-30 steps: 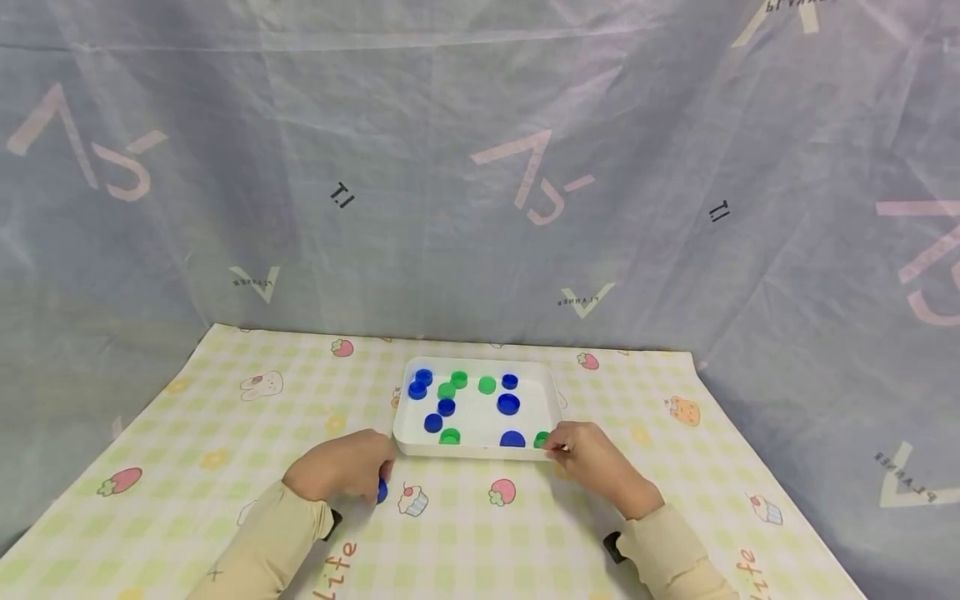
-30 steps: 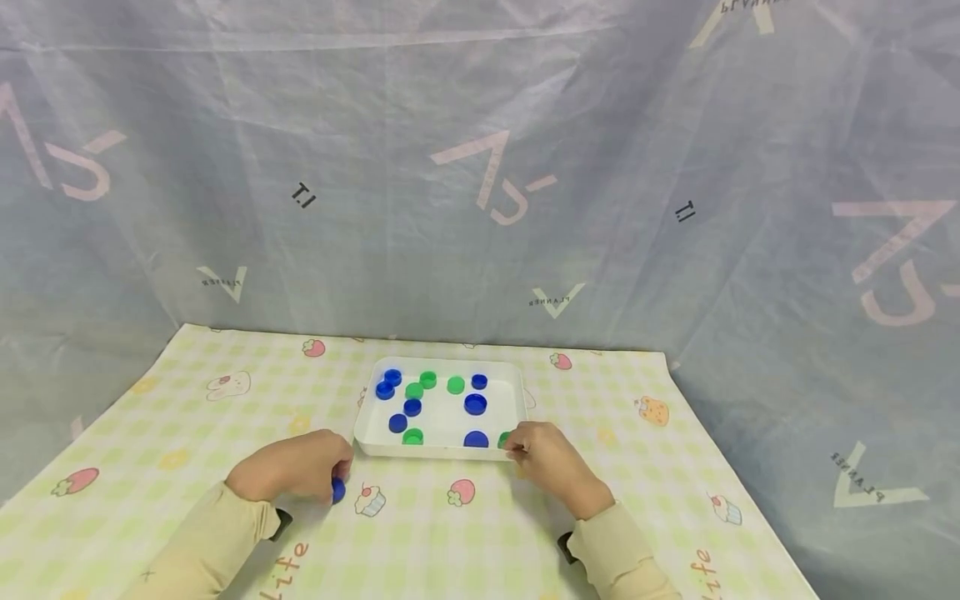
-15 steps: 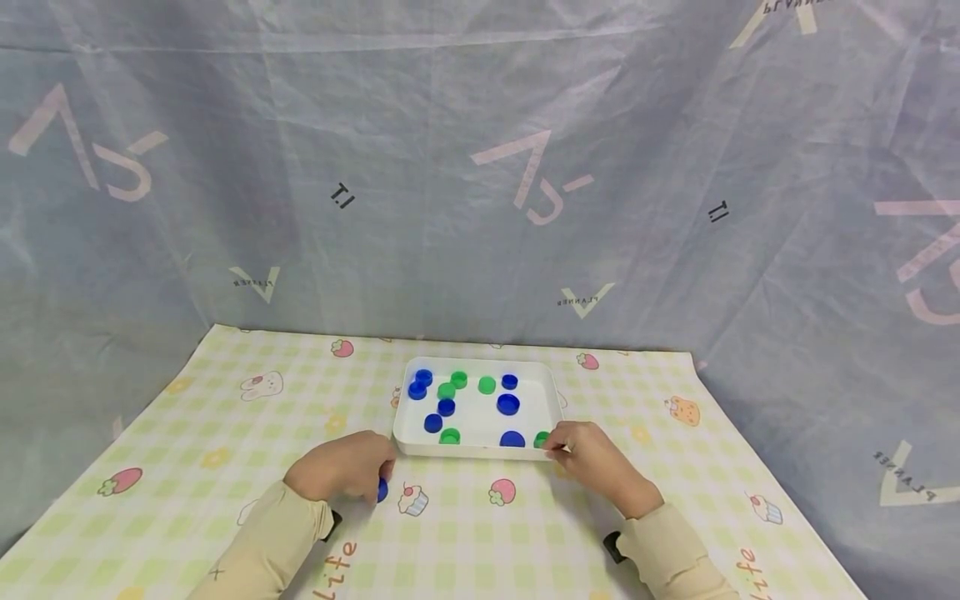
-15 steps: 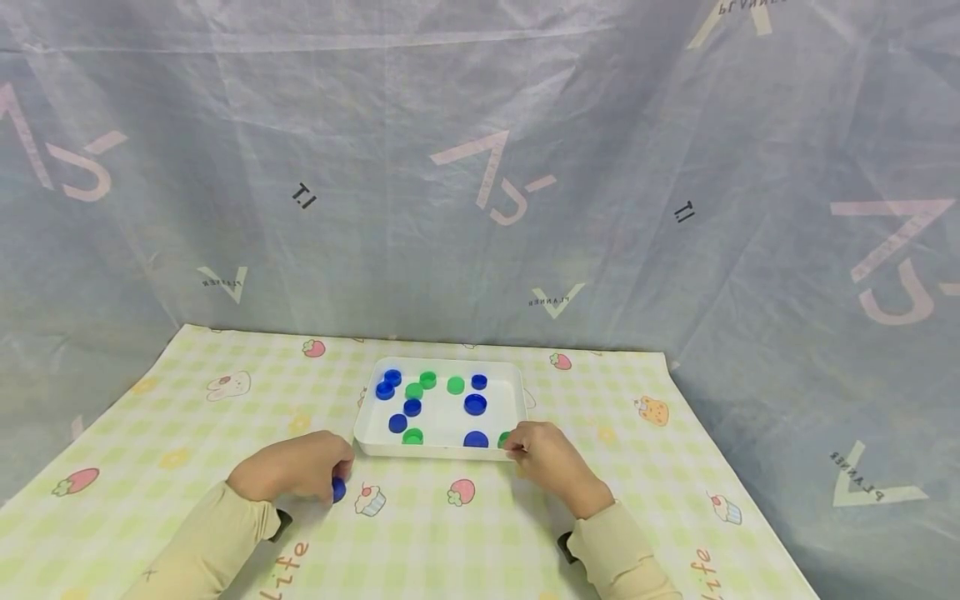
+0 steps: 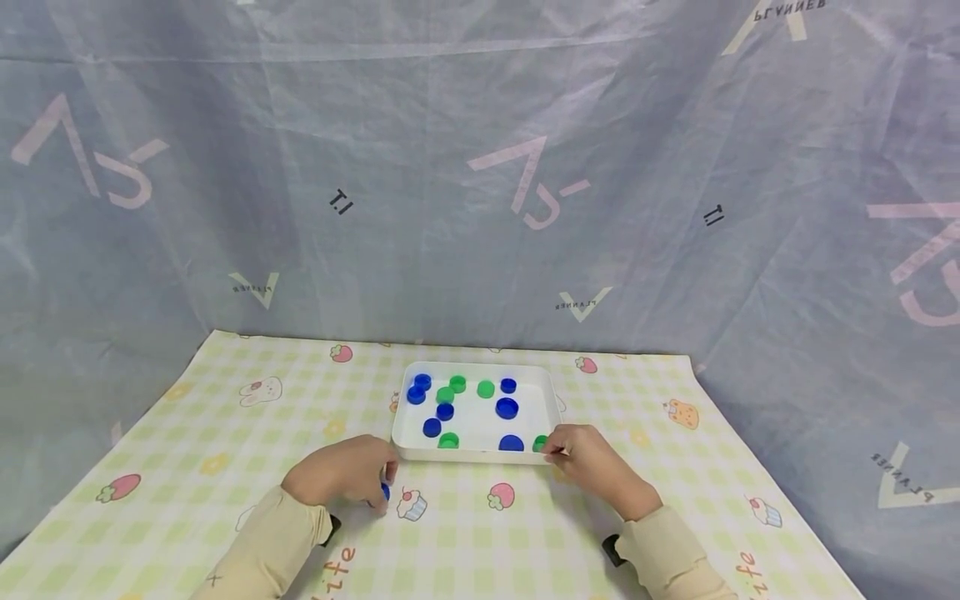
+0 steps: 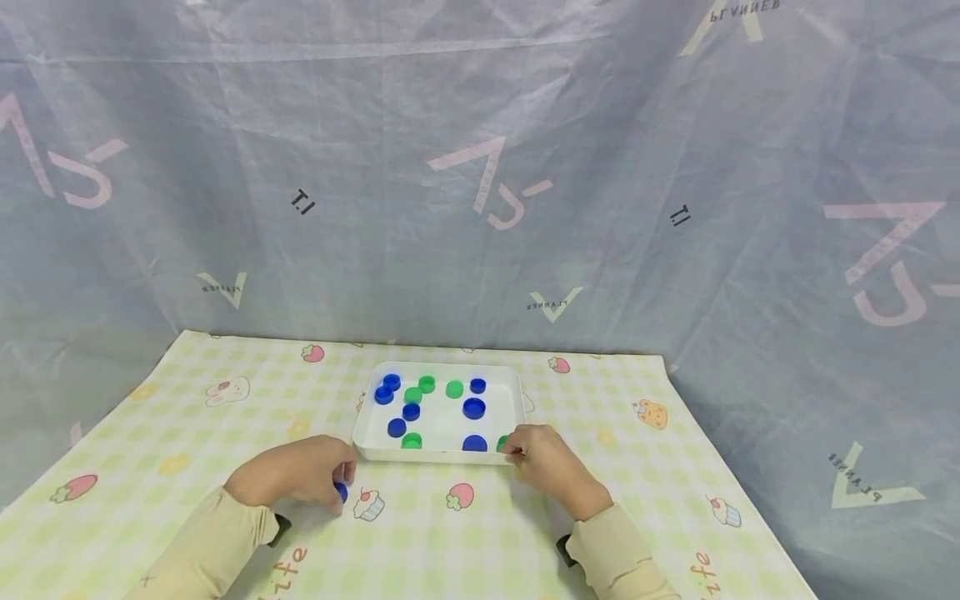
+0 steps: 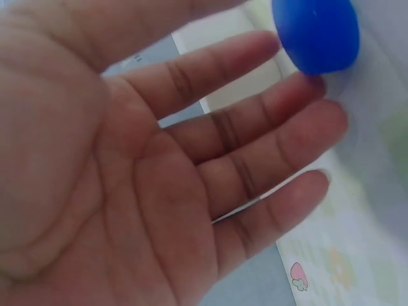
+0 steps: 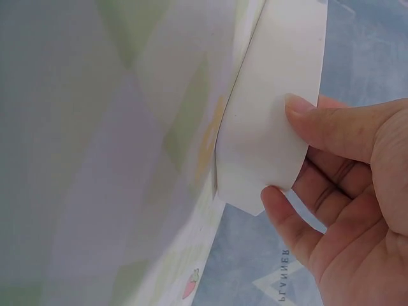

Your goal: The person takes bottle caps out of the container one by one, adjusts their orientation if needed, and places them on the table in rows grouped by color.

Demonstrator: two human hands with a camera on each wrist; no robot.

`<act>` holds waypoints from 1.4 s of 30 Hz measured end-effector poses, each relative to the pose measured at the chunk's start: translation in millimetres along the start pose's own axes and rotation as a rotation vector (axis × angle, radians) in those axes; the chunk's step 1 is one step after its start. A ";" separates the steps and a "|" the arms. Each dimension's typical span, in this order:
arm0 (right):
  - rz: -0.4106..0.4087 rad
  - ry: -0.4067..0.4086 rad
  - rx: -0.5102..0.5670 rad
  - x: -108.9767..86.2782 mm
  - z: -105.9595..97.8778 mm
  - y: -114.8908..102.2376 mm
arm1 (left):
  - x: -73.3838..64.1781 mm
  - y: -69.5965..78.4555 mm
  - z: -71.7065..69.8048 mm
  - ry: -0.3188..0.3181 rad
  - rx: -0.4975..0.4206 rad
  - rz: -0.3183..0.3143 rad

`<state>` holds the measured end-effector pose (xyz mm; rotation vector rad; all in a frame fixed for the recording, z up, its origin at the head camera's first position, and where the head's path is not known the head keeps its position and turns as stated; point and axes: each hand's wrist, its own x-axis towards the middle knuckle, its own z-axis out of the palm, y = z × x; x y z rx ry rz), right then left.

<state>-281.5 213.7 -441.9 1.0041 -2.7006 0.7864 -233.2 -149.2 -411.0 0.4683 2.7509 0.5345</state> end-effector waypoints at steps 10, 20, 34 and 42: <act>0.007 -0.001 0.005 0.5 1.3 2.1 | 10.7 5.0 -3.6 0.135 0.019 0.216; -0.006 0.012 -0.014 2.0 0.8 0.9 | 34.8 19.7 -8.7 0.371 0.113 0.279; -0.001 0.025 -0.010 1.0 -0.1 0.5 | 85.4 19.2 -6.6 0.250 0.123 0.162; 0.004 0.016 -0.019 2.1 0.5 2.1 | 95.3 19.2 0.9 0.232 0.127 0.148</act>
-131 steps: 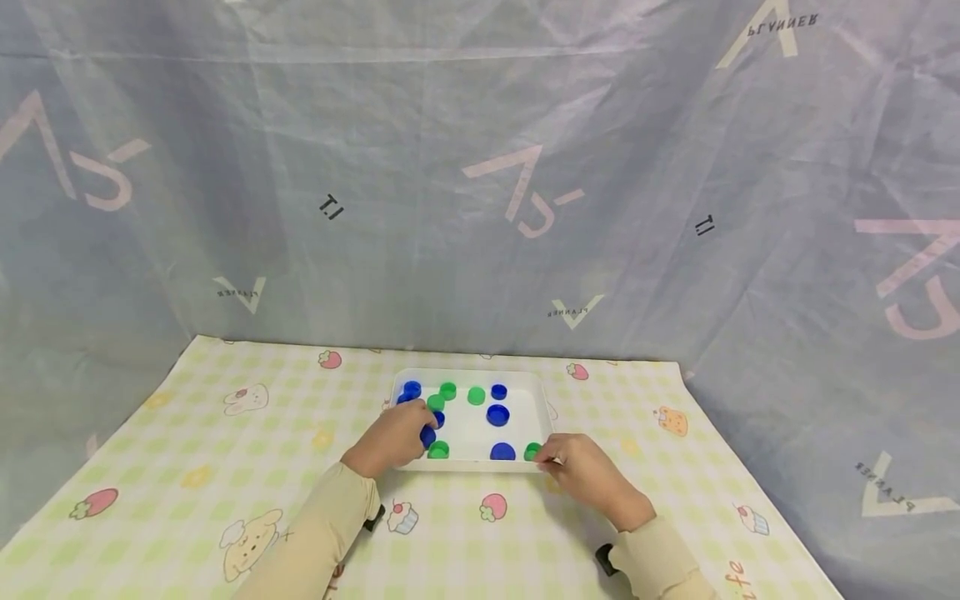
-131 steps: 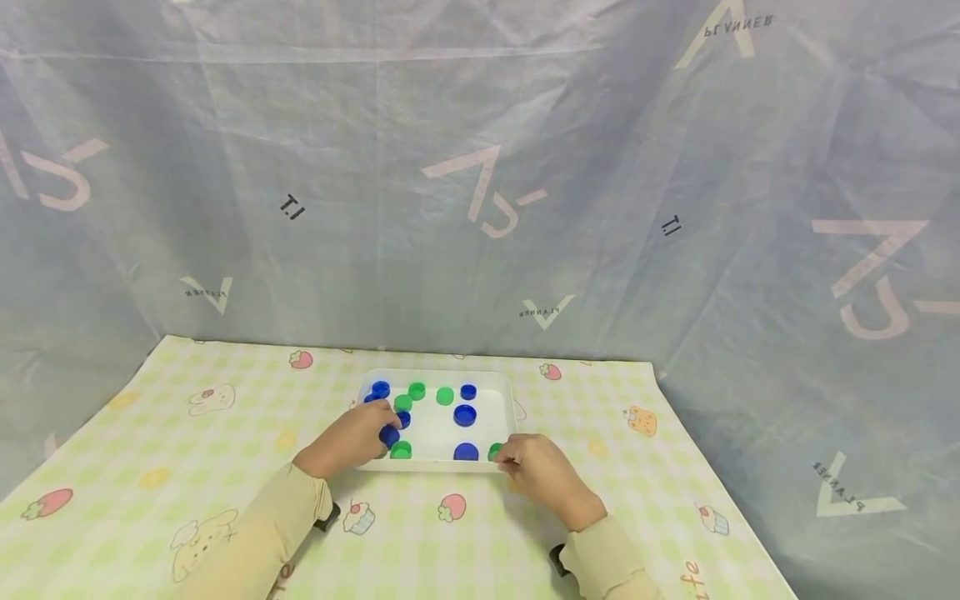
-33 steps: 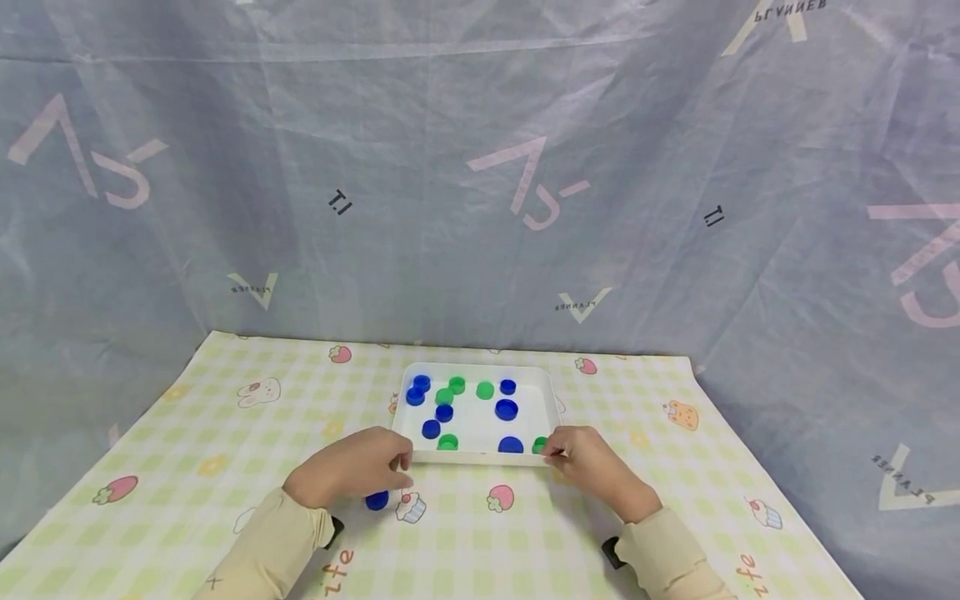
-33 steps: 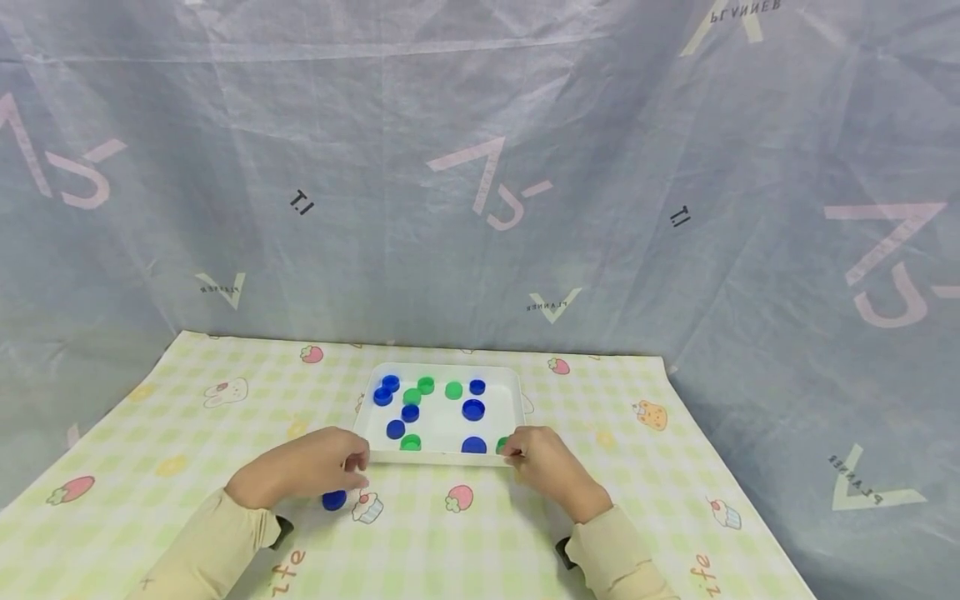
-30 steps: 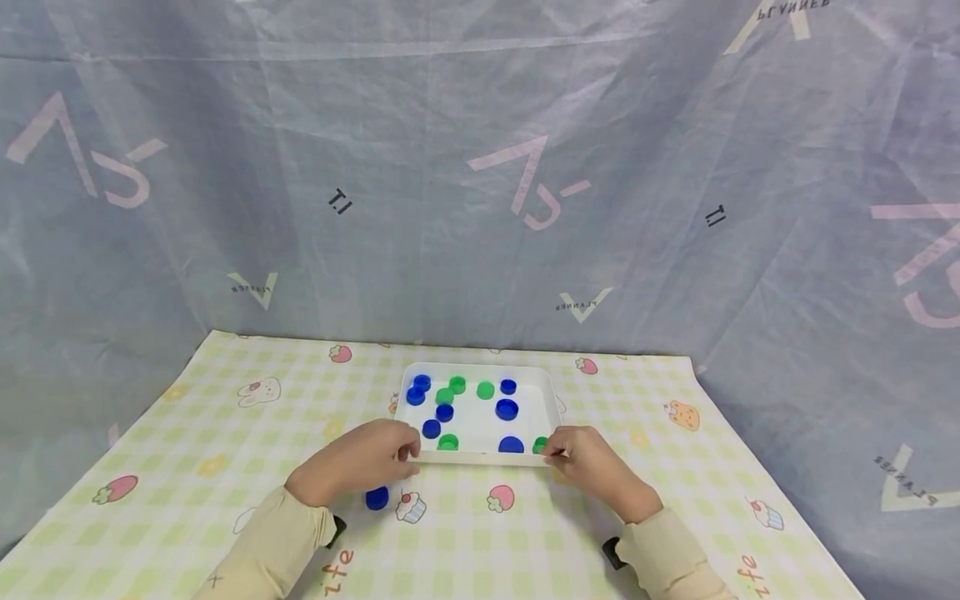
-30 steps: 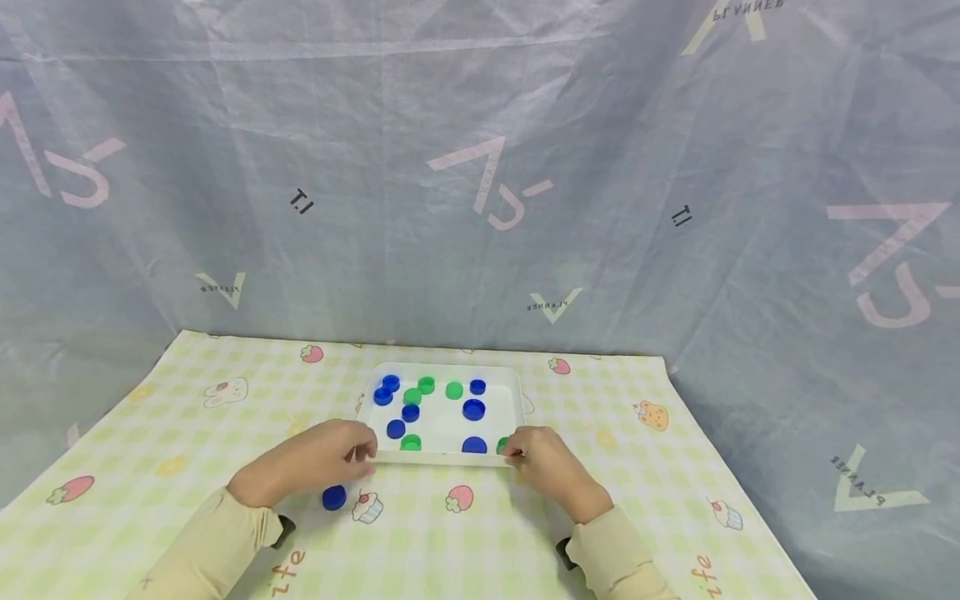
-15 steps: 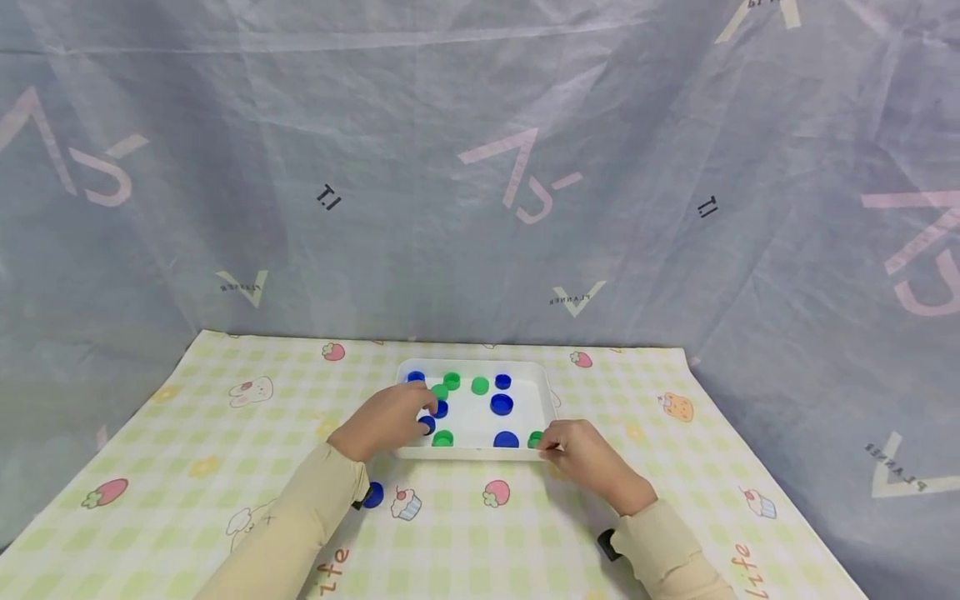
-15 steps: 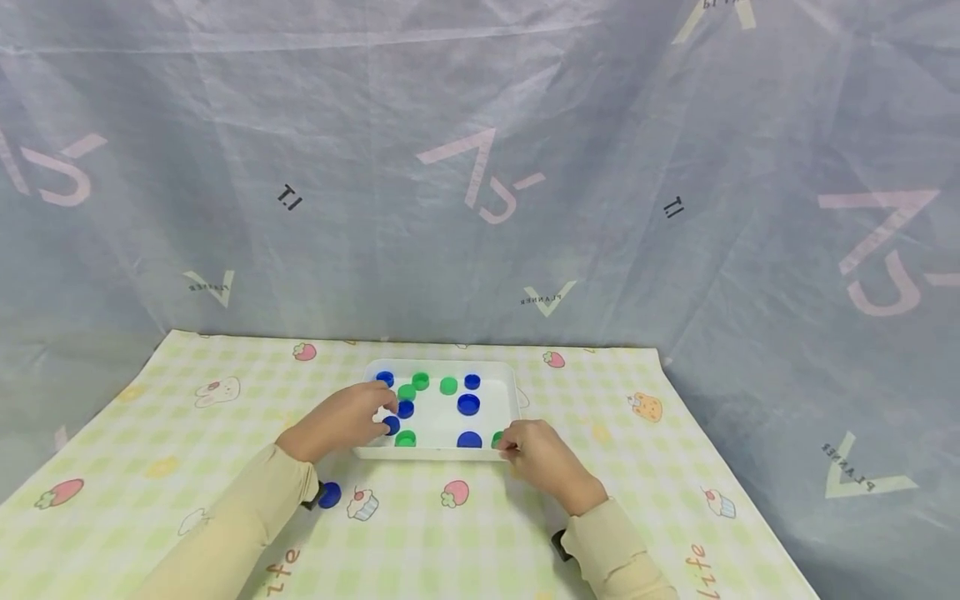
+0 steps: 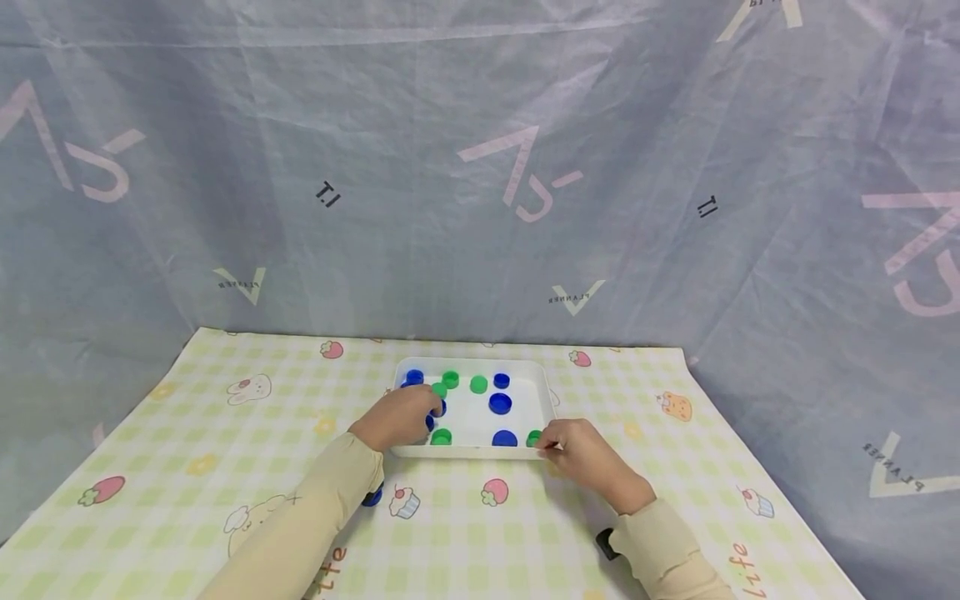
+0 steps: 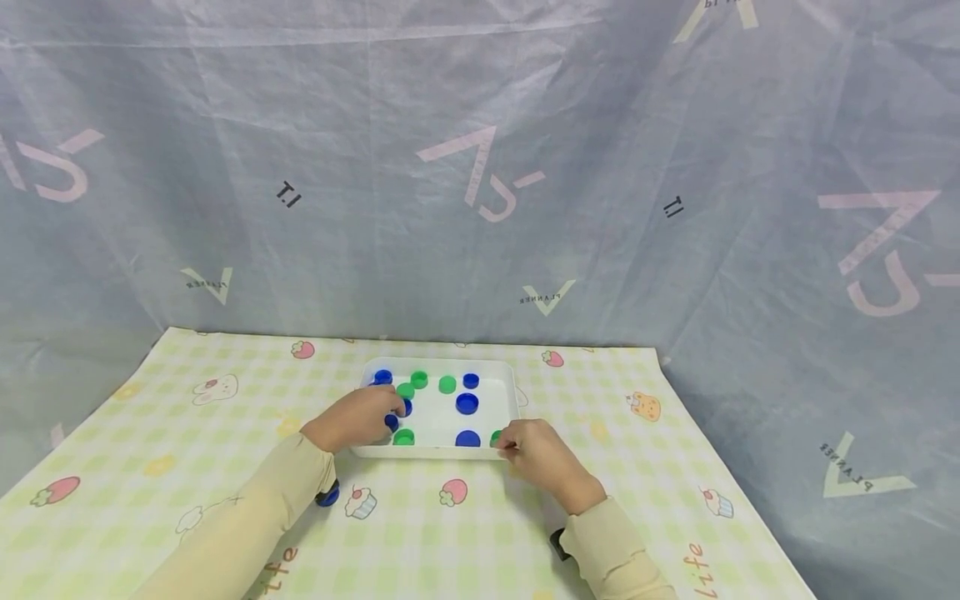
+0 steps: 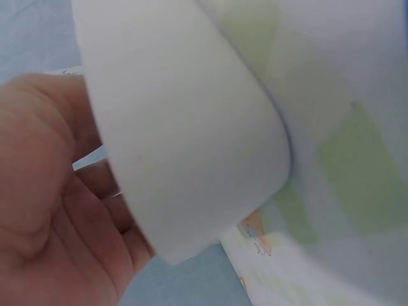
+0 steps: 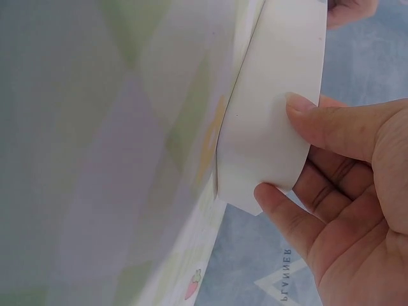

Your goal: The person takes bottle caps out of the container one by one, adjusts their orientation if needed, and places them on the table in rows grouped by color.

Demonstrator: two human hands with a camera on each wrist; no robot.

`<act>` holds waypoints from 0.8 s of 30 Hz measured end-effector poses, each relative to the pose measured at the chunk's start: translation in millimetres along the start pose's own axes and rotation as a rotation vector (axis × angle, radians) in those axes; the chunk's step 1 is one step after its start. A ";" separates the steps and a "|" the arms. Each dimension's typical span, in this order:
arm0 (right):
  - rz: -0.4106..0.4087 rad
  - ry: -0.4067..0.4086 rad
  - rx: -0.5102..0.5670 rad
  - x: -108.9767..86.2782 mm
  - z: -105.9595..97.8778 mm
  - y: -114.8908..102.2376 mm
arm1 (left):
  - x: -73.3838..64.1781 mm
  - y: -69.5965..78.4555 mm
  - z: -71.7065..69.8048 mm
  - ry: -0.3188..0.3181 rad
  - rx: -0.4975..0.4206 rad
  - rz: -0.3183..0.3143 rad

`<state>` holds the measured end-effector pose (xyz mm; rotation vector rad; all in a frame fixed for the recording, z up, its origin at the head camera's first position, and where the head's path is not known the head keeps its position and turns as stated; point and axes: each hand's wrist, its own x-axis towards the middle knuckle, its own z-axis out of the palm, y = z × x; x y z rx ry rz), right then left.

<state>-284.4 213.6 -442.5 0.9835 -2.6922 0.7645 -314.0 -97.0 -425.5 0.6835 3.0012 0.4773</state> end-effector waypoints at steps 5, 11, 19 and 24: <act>-0.003 0.006 0.008 -1.0 0.5 -0.5 | 1.5 -2.2 4.7 -0.020 0.001 0.011; -0.003 -0.011 0.011 -1.0 -0.4 0.1 | 1.2 -4.9 7.0 -0.026 -0.055 0.022; -0.019 -0.008 0.016 -0.7 0.4 2.3 | -0.2 -4.3 6.9 -0.040 -0.097 0.009; -0.006 -0.008 0.010 -0.6 -0.6 1.2 | 0.4 -5.5 6.5 -0.036 -0.089 0.024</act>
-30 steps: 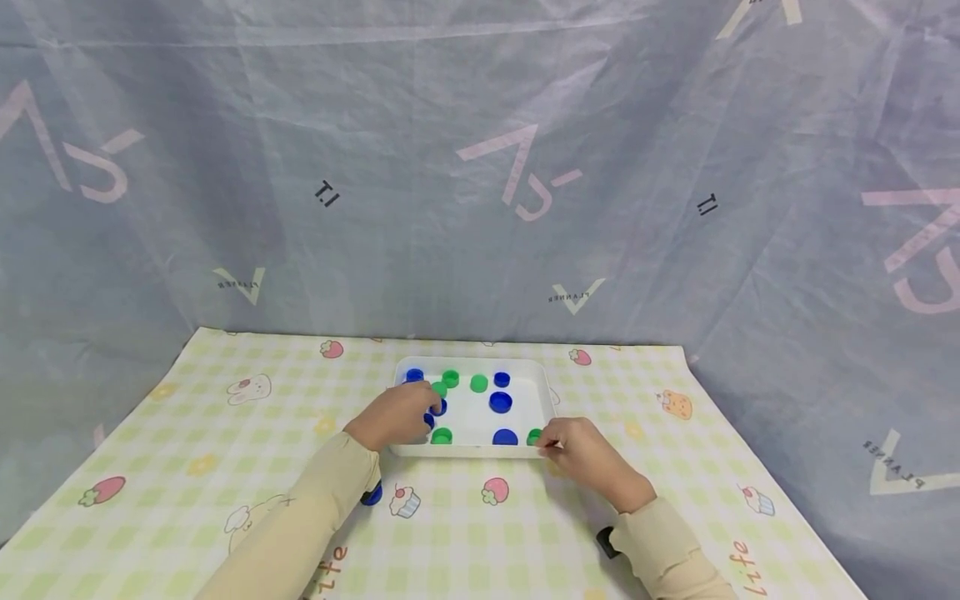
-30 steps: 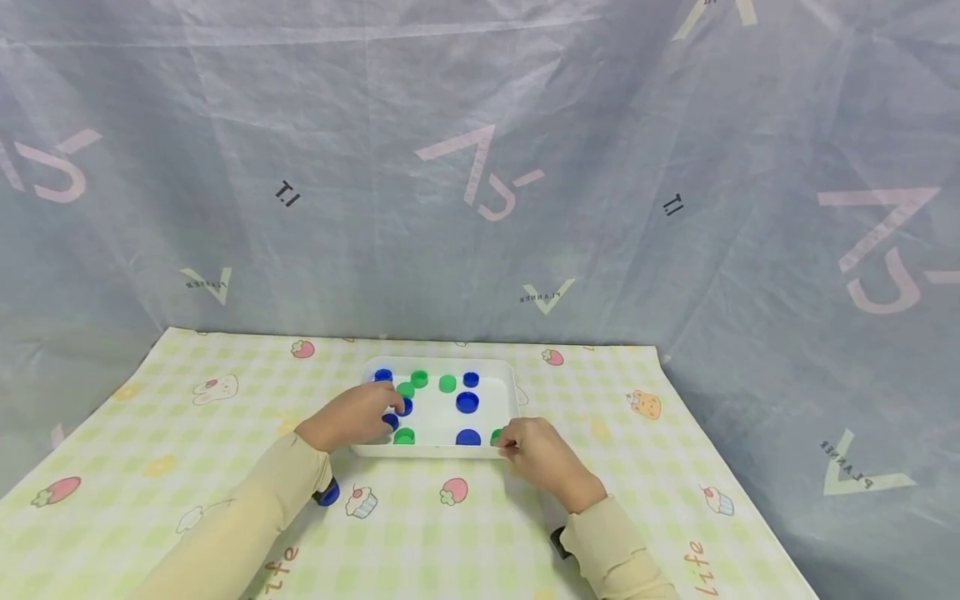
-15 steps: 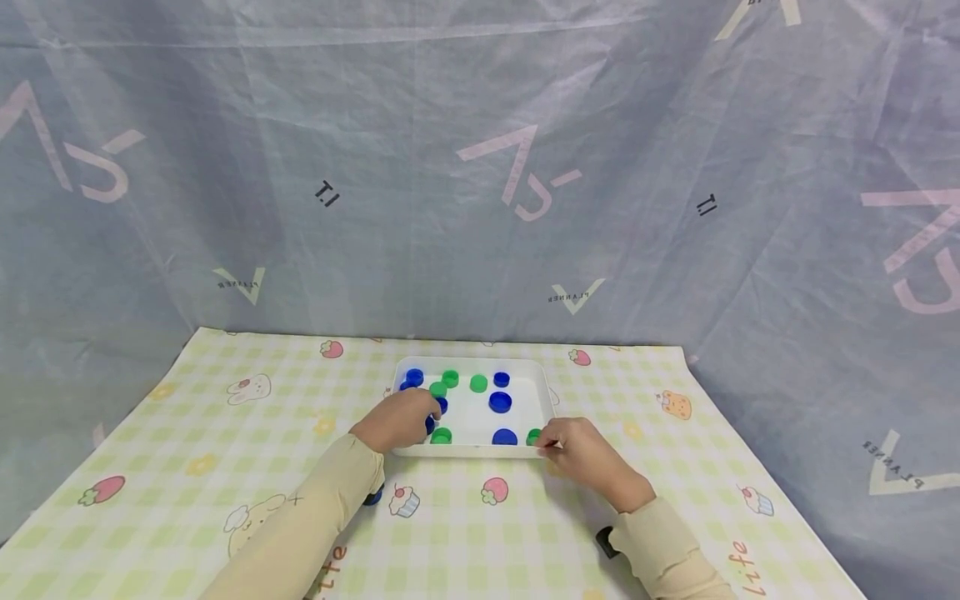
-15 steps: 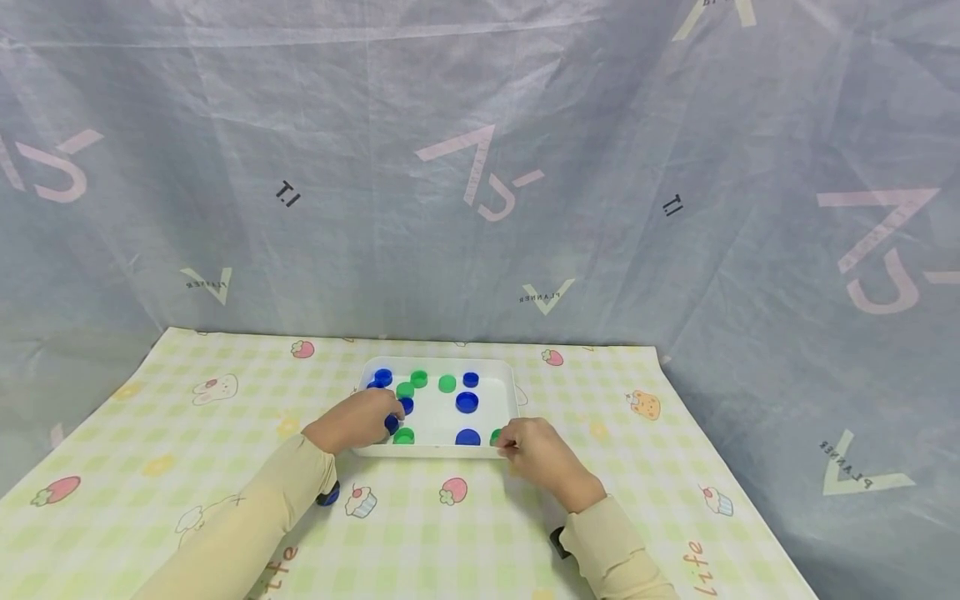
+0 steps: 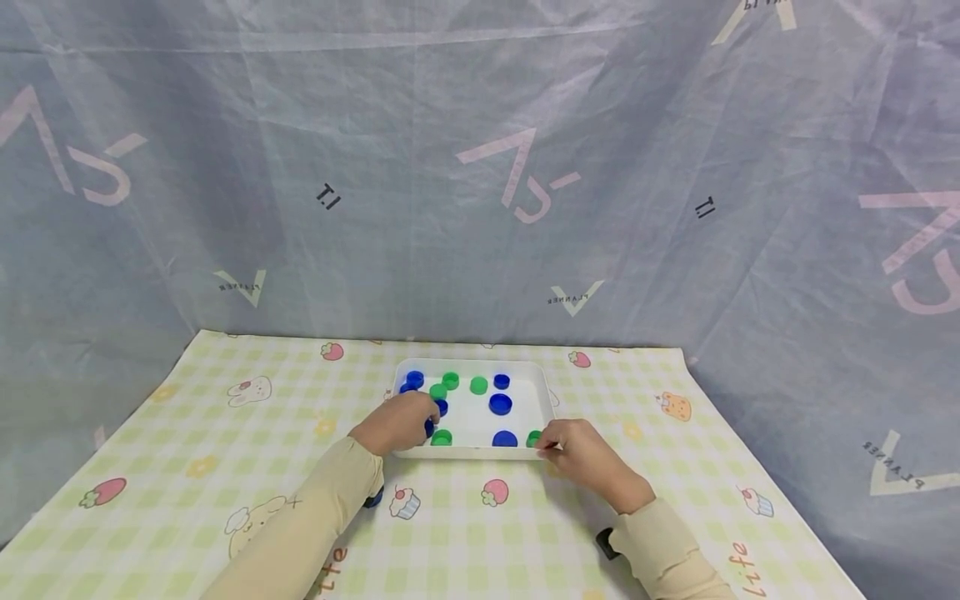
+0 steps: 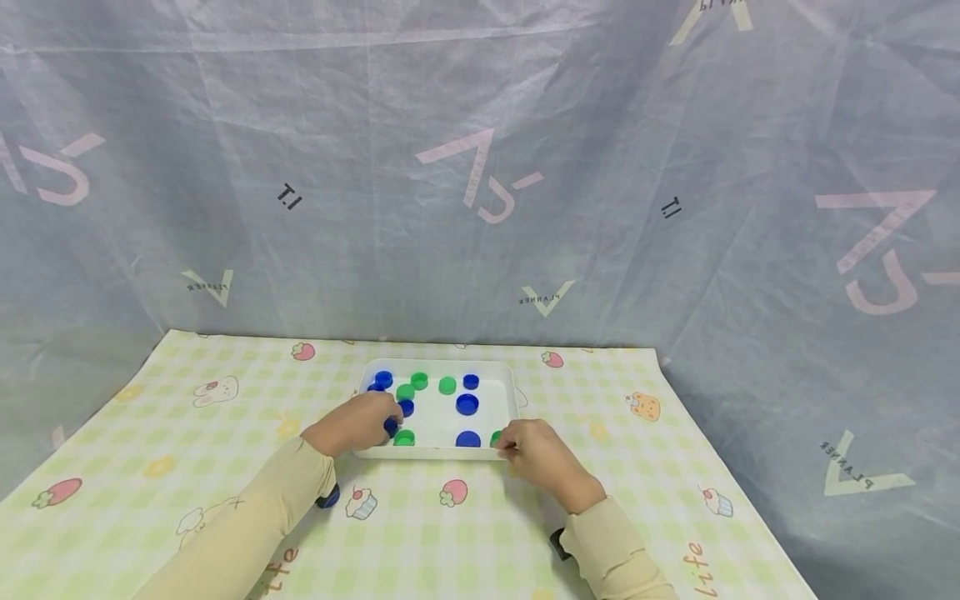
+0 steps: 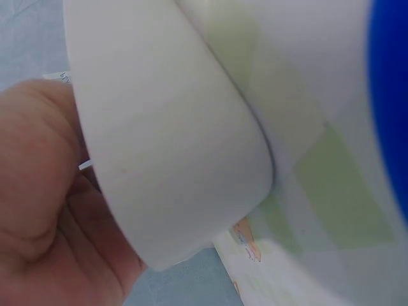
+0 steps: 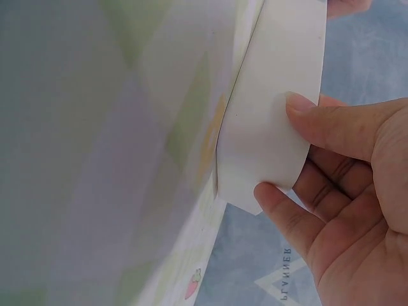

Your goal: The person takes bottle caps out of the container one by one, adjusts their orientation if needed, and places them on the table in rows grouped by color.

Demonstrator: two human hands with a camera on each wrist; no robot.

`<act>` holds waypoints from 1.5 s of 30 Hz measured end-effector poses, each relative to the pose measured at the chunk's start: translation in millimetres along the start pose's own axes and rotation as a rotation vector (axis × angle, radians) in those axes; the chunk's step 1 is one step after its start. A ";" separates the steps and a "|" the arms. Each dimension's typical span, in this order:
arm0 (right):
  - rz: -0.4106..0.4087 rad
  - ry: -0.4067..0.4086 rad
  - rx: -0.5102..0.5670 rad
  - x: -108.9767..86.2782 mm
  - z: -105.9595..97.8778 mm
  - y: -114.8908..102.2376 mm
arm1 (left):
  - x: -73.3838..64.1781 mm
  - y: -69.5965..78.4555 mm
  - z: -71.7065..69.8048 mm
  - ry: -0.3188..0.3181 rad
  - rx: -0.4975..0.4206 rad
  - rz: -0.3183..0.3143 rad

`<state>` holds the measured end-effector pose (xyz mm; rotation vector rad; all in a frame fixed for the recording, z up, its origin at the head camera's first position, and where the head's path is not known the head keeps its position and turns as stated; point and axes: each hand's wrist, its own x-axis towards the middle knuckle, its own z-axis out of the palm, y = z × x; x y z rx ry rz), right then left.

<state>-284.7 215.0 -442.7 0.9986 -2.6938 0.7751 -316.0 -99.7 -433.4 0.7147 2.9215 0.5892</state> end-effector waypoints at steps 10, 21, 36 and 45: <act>0.026 0.002 0.014 -1.4 0.1 -3.4 | -4.4 2.1 -2.2 -0.008 0.003 0.008; 0.047 0.004 0.009 -2.6 1.2 -2.7 | -24.3 9.5 -25.6 0.066 -0.021 -0.003; 0.006 0.020 0.018 0.0 -2.8 -1.9 | -67.4 27.0 -53.7 0.002 0.075 0.126; 0.003 0.016 0.024 1.6 -1.8 -0.1 | -77.7 40.3 -45.0 -0.175 0.013 0.045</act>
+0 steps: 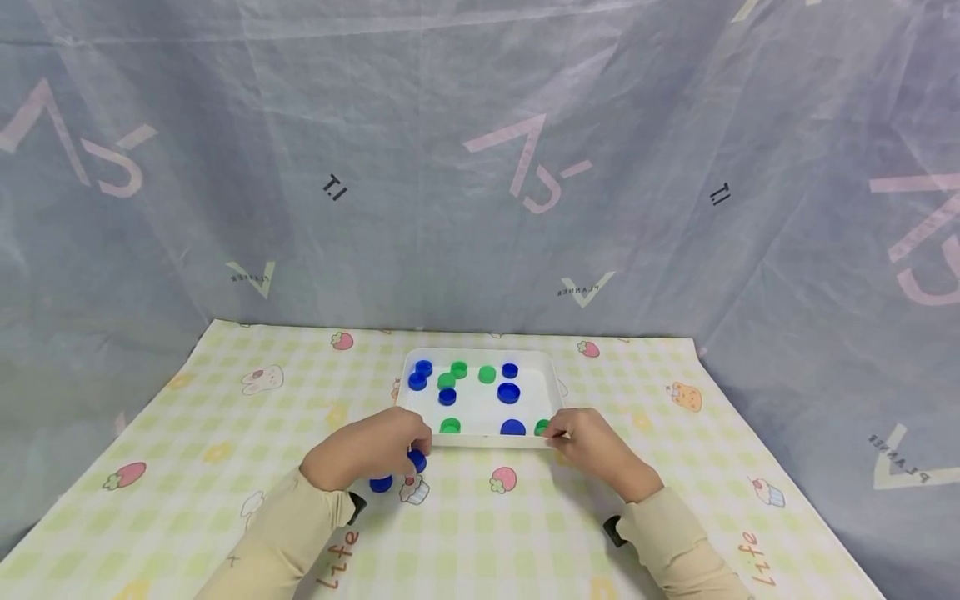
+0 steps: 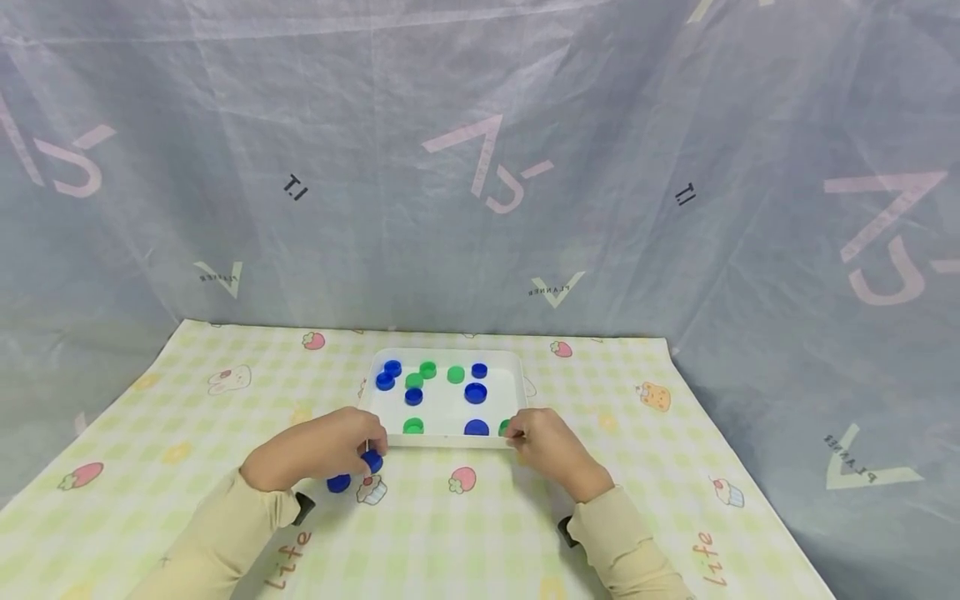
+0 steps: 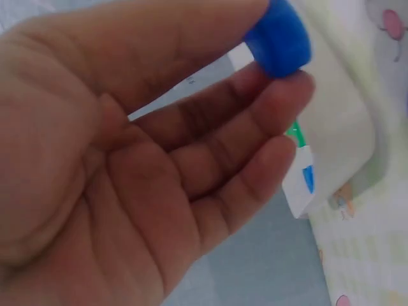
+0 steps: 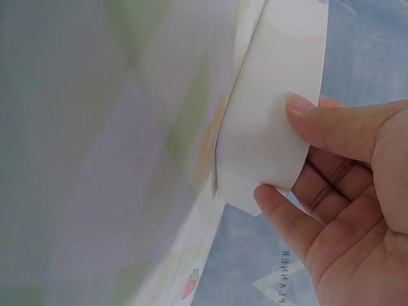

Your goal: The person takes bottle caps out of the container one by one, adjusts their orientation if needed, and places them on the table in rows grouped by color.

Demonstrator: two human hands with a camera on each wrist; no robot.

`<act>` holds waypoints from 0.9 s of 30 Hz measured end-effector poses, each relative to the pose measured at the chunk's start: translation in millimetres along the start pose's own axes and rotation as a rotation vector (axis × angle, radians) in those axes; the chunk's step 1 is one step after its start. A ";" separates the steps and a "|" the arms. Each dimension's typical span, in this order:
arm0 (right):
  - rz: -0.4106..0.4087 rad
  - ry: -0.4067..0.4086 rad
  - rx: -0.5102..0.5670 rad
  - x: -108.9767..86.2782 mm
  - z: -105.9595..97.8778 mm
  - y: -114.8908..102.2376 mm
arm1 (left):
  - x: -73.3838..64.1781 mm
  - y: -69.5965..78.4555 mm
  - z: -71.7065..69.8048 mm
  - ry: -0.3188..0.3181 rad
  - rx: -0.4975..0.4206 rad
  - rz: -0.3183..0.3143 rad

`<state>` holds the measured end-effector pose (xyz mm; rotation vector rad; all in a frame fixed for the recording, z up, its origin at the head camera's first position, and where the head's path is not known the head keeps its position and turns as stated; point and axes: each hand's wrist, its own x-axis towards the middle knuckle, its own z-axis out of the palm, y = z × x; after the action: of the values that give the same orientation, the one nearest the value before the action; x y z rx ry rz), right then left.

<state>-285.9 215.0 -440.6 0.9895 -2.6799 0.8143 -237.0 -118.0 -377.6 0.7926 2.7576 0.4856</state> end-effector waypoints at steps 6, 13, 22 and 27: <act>0.023 -0.018 -0.009 0.4 -0.7 0.5 | 2.7 -6.7 12.6 -0.019 0.015 0.041; 0.032 -0.018 -0.008 1.6 -1.0 0.0 | 5.6 -11.1 25.8 -0.036 0.038 0.001; 0.042 -0.017 -0.005 2.5 -0.5 -2.2 | 3.7 -9.4 28.4 -0.032 0.015 -0.040; 0.040 -0.014 -0.009 0.5 0.9 -1.9 | 2.9 -7.0 29.6 -0.033 0.008 -0.059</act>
<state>-285.1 213.0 -440.4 0.9458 -2.7211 0.8053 -233.5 -114.6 -407.8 0.7122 2.7458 0.4457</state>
